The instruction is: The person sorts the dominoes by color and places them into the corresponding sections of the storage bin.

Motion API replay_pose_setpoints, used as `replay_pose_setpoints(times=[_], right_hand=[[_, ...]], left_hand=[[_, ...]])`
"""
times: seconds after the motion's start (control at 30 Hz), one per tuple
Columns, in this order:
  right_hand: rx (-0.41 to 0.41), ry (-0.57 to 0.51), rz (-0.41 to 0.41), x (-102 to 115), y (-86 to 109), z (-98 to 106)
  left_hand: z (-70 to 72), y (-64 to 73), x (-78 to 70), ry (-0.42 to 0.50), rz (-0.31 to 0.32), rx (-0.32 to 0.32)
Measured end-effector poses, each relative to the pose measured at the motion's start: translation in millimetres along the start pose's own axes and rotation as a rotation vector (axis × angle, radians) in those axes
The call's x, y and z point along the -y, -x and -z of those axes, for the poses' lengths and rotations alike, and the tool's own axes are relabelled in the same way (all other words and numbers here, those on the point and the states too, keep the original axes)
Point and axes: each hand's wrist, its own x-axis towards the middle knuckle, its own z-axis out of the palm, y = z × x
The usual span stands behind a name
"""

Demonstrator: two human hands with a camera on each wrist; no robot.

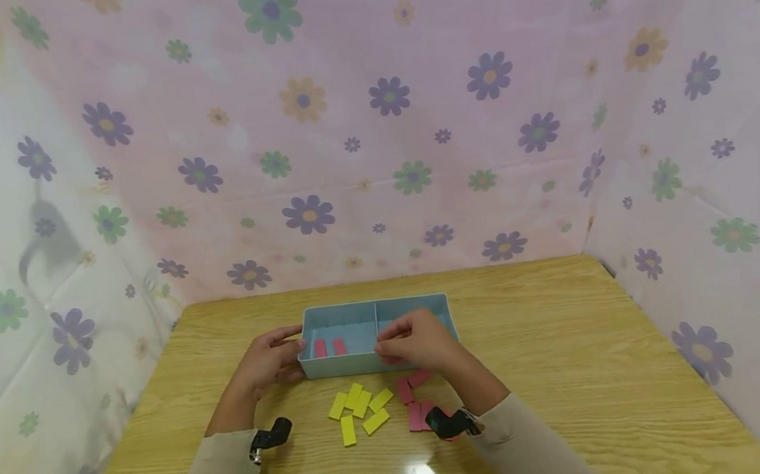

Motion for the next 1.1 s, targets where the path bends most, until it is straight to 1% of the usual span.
replay_pose_setpoints(times=[0.13, 0.23, 0.33, 0.37, 0.5, 0.63, 0.73, 0.83, 0.93, 1.1], right_hand=[[-0.026, 0.028, 0.003, -10.6, 13.4, 6.3], [-0.03, -0.011, -0.007, -20.6, 19.8, 10.4], [-0.04, -0.065, -0.033, -29.0, 24.5, 13.5], [-0.049, -0.067, -0.042, -31.5, 26.0, 14.2], [-0.088, -0.028, -0.072, -42.2, 32.0, 16.9], [-0.102, 0.075, -0.094, -55.0, 37.9, 20.5], [-0.067, 0.146, -0.107, -63.8, 41.5, 23.9], [-0.007, 0.171, -0.116, -70.6, 43.6, 26.8], [0.03, 0.17, -0.112, -75.0, 44.0, 28.1], [0.056, 0.158, -0.105, -77.4, 45.6, 27.7]], left_hand=[[-2.3, 2.2, -0.7, 0.014, -0.004, -0.002], [-2.6, 3.1, -2.2, 0.021, -0.01, -0.003], [-2.2, 2.1, -1.4, 0.02, -0.016, -0.008], [-2.4, 1.7, -1.1, 0.022, -0.015, -0.012], [-4.2, 1.0, 1.6, 0.015, -0.011, -0.027], [-6.7, 2.7, 3.0, 0.009, -0.004, -0.035], [-7.8, 3.9, 3.3, 0.007, 0.006, -0.054], [-8.2, 4.9, 2.7, 0.005, 0.016, -0.069], [-8.5, 5.9, 1.0, 0.004, 0.018, -0.065], [-8.5, 8.1, -0.3, 0.015, 0.033, -0.045]])
